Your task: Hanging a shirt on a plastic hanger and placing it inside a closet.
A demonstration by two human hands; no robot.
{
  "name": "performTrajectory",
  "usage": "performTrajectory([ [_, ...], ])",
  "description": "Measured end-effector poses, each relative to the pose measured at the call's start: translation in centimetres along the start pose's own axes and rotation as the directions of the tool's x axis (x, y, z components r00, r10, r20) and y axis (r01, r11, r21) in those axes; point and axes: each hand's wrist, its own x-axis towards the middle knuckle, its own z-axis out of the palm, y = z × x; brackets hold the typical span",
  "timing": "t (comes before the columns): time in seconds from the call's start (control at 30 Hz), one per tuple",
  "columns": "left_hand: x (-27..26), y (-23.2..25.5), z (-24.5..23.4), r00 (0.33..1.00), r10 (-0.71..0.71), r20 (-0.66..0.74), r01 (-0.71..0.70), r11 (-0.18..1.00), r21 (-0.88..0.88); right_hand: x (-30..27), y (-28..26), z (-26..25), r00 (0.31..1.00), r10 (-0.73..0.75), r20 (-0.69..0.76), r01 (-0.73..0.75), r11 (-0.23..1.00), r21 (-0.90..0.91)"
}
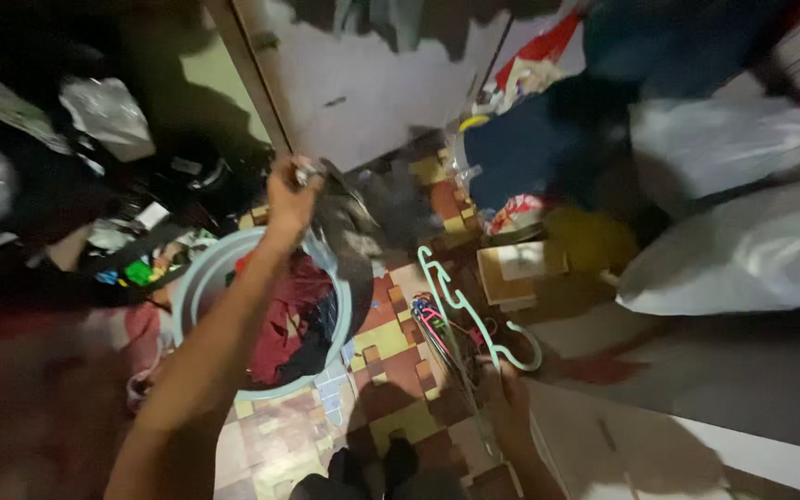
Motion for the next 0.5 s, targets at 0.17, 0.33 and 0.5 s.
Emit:
performTrajectory([
  [0.17, -3.1, 9.4, 1.1, 0.995, -0.081, 0.052, 0.082, 0.996, -0.021, -1.4, -8.3, -0.4, 0.991, 0.131, -0.015, -0.128, 0.982, 0.137],
  [0.33, -6.7, 16.5, 1.9, 0.991, -0.128, 0.024, 0.130, 0.981, -0.143, -2.1, -12.7, -0.7, 0.993, -0.109, -0.035, 0.114, 0.967, 0.229],
  [0.5, -12.0, 24.8, 3.0, 0.959, -0.283, 0.003, 0.266, 0.896, -0.357, -3.7, -21.9, 0.6, 0.933, -0.357, 0.037, 0.355, 0.934, 0.045],
])
